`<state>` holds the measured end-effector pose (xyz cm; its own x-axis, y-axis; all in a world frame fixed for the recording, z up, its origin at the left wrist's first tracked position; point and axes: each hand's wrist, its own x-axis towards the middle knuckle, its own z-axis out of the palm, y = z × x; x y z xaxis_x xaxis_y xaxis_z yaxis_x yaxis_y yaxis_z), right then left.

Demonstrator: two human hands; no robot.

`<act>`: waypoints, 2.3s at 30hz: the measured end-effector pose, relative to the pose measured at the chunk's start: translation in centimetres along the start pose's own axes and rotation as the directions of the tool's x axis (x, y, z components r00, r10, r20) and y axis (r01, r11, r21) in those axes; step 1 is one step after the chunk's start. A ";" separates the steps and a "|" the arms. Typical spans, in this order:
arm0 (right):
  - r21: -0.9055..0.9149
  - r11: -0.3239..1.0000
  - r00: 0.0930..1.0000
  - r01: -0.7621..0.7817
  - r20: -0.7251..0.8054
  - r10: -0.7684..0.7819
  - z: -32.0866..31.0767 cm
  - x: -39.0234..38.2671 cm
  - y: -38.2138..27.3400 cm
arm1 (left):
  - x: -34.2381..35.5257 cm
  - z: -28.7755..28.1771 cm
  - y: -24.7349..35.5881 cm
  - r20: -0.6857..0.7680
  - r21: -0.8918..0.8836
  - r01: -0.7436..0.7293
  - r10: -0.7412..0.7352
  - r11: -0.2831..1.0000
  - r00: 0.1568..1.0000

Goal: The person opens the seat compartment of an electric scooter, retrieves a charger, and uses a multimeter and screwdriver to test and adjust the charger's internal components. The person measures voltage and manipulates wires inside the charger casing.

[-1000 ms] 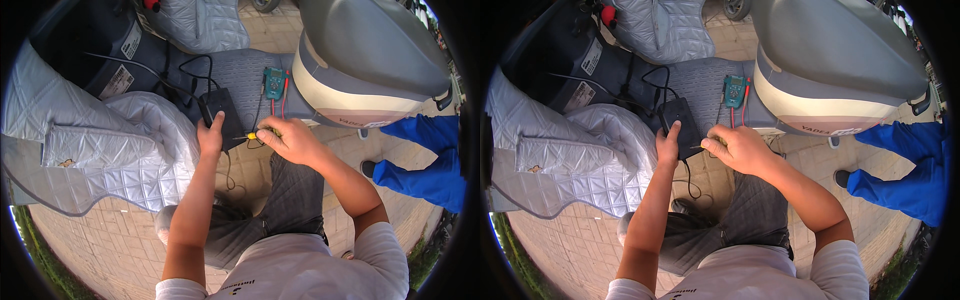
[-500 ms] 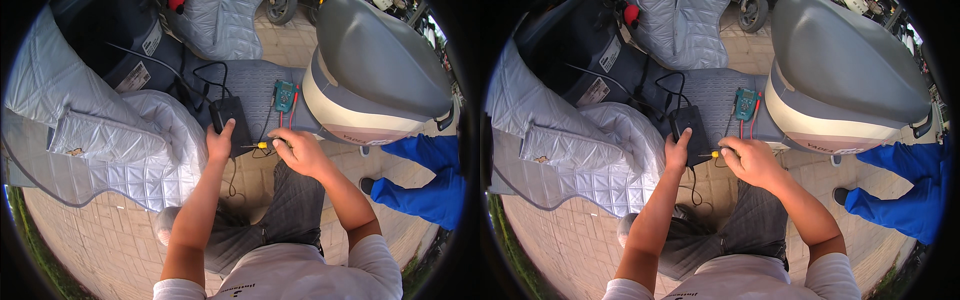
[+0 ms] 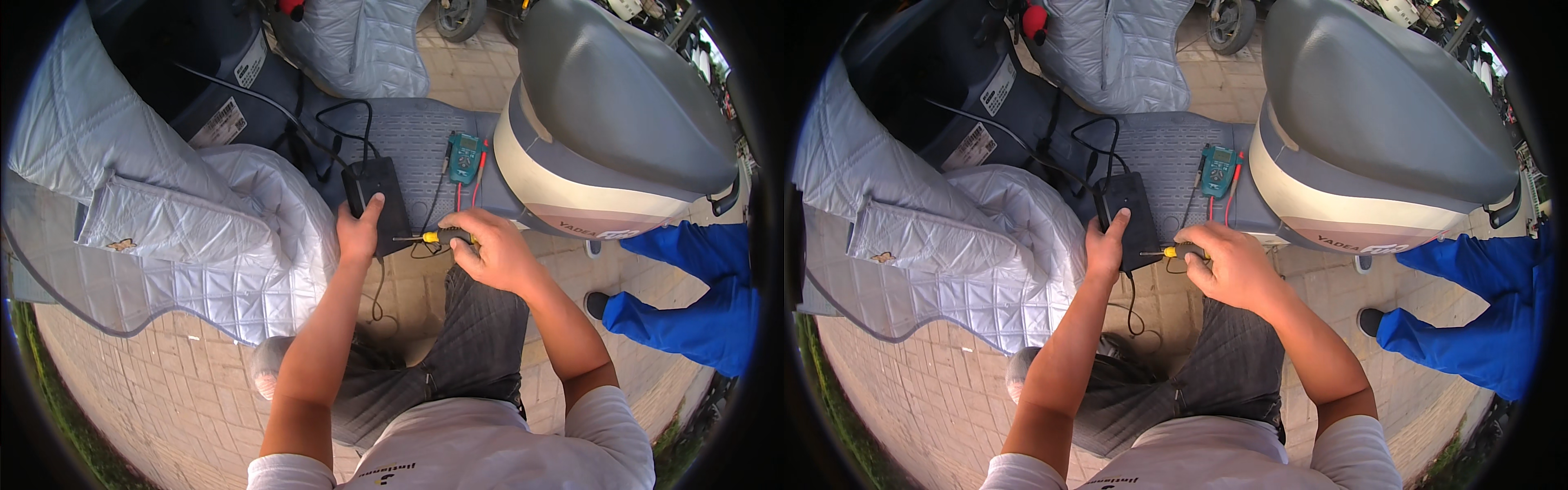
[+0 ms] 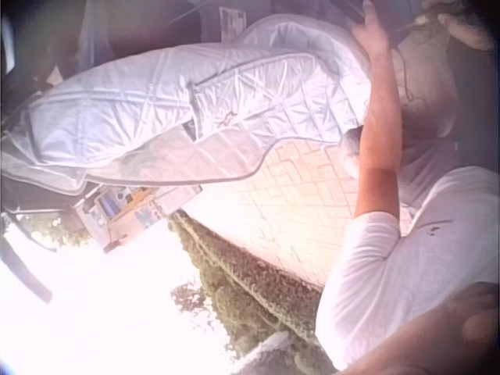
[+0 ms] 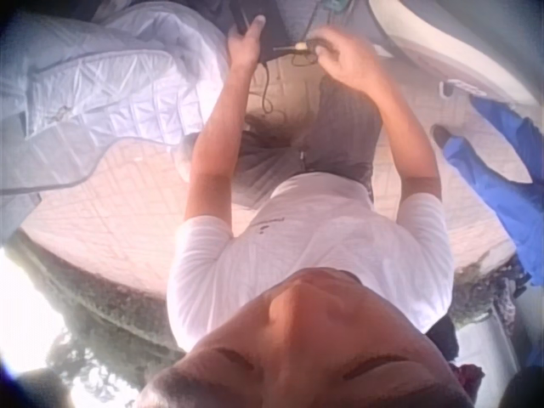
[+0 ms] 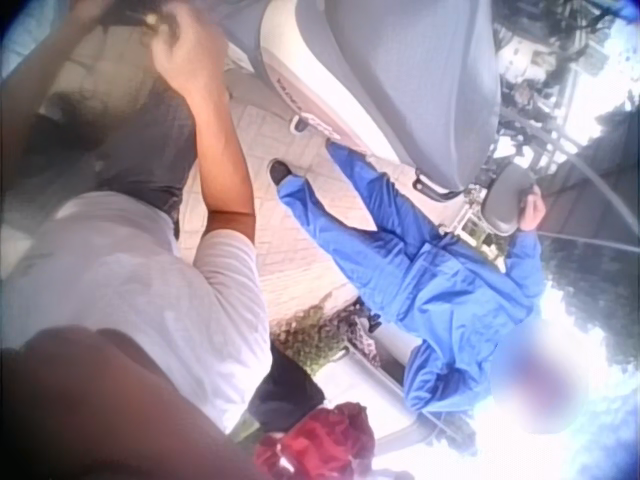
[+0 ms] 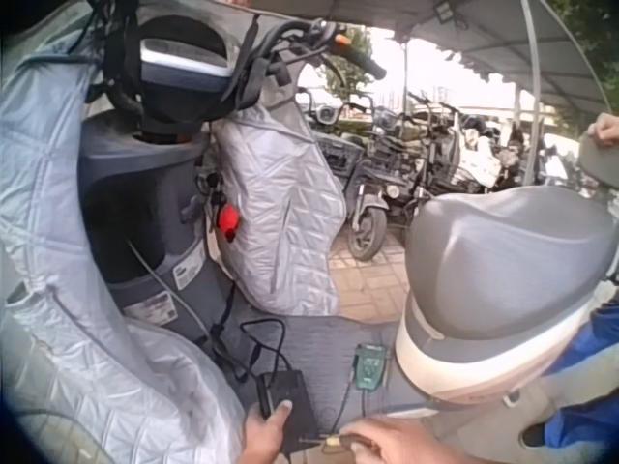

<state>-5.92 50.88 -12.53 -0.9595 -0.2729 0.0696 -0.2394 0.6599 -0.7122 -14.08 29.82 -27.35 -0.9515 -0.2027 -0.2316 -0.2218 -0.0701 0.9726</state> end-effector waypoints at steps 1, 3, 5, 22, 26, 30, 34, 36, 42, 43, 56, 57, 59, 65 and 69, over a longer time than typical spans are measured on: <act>-0.023 0.998 0.998 0.056 -0.032 -0.057 0.0 -0.1 0.1 | -0.1 0.1 0.1 0.004 -0.010 0.007 -0.007 1.000 1.000; 0.036 0.996 0.996 -0.086 0.033 0.085 0.0 0.0 0.1 | -0.2 0.3 0.4 0.013 -0.029 0.022 -0.021 0.999 1.000; 0.032 0.994 0.994 -0.101 0.052 0.099 0.0 0.2 0.1 | 0.1 0.0 0.1 0.020 -0.020 0.019 -0.019 1.000 1.000; 0.115 0.985 0.974 0.131 -0.199 -0.107 1.3 0.8 -0.2 | -0.2 0.1 0.5 0.021 -0.027 0.040 -0.039 0.999 0.999; 0.130 0.979 0.978 0.155 -0.160 -0.133 1.2 0.8 0.8 | 0.1 0.0 0.4 0.035 -0.025 0.053 -0.052 0.998 0.998; 0.159 0.976 0.968 0.148 -0.226 -0.110 1.6 0.6 2.3 | 0.2 -0.3 0.1 0.036 -0.029 0.048 -0.047 0.998 0.998; 0.409 0.910 0.963 0.069 -0.264 0.045 2.1 -0.1 4.4 | 0.2 -0.1 0.5 0.060 -0.056 0.072 -0.069 0.996 0.996; 0.571 0.821 0.932 0.005 -0.299 0.203 2.7 0.1 4.4 | 0.3 -0.4 0.3 0.049 -0.038 0.078 -0.076 0.996 0.996; 0.511 0.857 0.853 0.065 -0.475 0.218 4.1 3.2 5.3 | 0.0 -0.2 0.7 0.053 -0.034 0.047 -0.046 0.998 0.998; 0.463 0.883 0.854 0.077 -0.488 0.182 4.1 3.6 5.3 | -0.1 -0.2 0.6 0.050 -0.031 0.039 -0.037 0.999 0.998; -0.111 0.989 0.969 -0.097 -0.238 0.068 0.1 6.8 0.7 | -0.3 0.0 0.6 0.044 0.019 -0.011 0.010 1.000 0.999; -0.197 0.962 0.976 -0.191 -0.145 0.164 -0.6 7.3 0.5 | -0.5 0.2 0.8 0.046 0.018 -0.009 0.008 1.000 0.999; -0.223 0.966 0.988 -0.128 -0.113 0.105 -1.3 8.2 0.6 | -0.5 0.2 0.9 0.045 0.031 -0.009 0.007 0.999 0.999; -0.376 0.926 0.999 0.042 0.006 -0.043 -2.1 8.3 -0.2 | -0.2 0.0 0.6 0.051 0.068 -0.027 0.024 0.997 0.998; -0.323 0.934 0.987 0.149 -0.003 -0.159 -1.9 7.5 0.5 | -0.1 -0.1 0.3 0.054 0.028 -0.016 0.015 0.999 0.998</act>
<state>-13.47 50.49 -10.99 -0.9097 -0.3720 0.1845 -0.4150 0.8021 -0.4295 -14.05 29.68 -27.05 -0.9648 -0.1504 -0.2159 -0.2123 -0.0393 0.9764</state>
